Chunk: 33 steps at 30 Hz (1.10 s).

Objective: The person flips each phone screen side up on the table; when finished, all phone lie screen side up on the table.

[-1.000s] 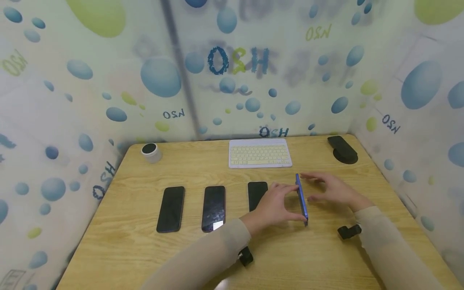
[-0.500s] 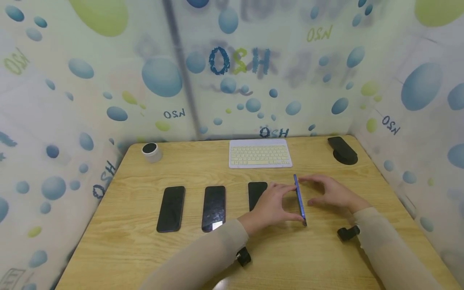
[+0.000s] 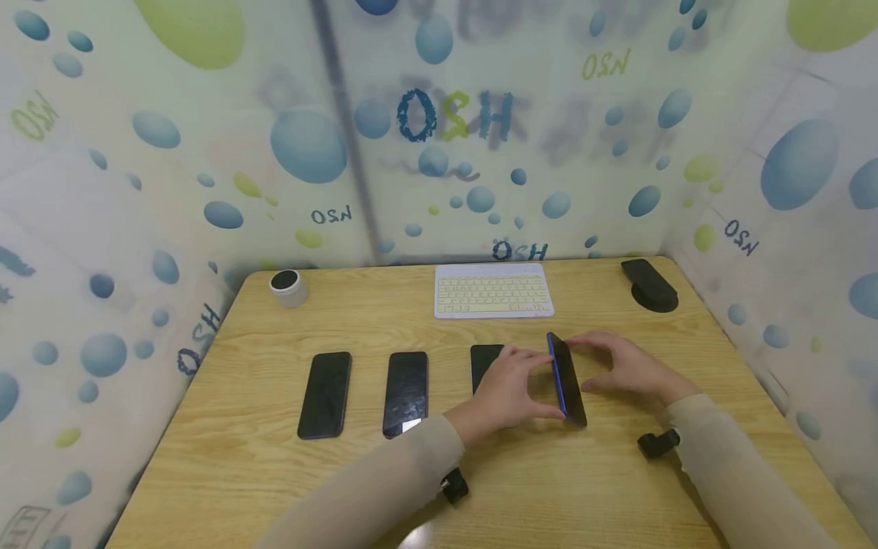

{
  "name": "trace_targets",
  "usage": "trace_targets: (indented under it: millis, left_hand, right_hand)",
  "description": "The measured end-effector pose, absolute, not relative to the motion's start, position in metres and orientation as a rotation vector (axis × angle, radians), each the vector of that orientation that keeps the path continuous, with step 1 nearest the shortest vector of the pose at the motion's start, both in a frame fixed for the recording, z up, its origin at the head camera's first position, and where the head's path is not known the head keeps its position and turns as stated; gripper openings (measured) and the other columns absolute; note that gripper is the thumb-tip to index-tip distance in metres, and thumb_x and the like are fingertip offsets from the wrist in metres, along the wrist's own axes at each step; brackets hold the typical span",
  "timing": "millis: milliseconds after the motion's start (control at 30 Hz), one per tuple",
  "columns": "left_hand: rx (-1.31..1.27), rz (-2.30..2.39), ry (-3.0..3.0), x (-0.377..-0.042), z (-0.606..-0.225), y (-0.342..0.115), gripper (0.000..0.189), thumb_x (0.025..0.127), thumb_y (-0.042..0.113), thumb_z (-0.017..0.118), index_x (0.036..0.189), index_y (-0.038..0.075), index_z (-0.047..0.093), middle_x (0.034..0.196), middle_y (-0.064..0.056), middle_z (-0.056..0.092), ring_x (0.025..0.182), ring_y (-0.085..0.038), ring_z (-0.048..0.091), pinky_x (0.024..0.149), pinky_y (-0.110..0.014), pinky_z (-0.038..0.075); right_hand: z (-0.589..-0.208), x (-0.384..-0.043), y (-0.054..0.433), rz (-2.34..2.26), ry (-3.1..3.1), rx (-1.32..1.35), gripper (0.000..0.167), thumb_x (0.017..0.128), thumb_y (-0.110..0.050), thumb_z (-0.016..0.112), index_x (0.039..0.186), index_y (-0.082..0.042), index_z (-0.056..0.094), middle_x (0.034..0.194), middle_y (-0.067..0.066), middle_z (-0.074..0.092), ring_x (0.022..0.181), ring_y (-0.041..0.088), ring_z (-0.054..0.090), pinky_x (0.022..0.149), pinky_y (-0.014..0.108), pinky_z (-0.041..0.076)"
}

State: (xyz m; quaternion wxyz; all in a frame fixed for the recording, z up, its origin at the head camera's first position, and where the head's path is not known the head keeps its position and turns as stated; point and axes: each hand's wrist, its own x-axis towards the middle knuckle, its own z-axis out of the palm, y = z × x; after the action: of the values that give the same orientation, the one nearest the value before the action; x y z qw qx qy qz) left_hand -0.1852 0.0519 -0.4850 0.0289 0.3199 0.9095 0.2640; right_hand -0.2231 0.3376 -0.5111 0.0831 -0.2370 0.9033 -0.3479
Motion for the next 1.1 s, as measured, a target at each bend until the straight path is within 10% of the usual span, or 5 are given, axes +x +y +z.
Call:
trace_targets:
  millis: [1100]
  left_hand:
    - [0.834,0.295,2.909,-0.179,-0.496,0.077,0.088,0.070,0.067,0.086,0.144,0.026,0.062,0.146,0.012,0.060,0.121,-0.012,0.046,0.097,-0.030,0.044]
  right_hand:
    - [-0.503,-0.224,0.351,-0.881,2.726,-0.659,0.074,0.076,-0.019,0.092,0.144,-0.017,0.062,0.149,0.013,0.056,0.142,0.043,0.045,0.114,0.067,0.034]
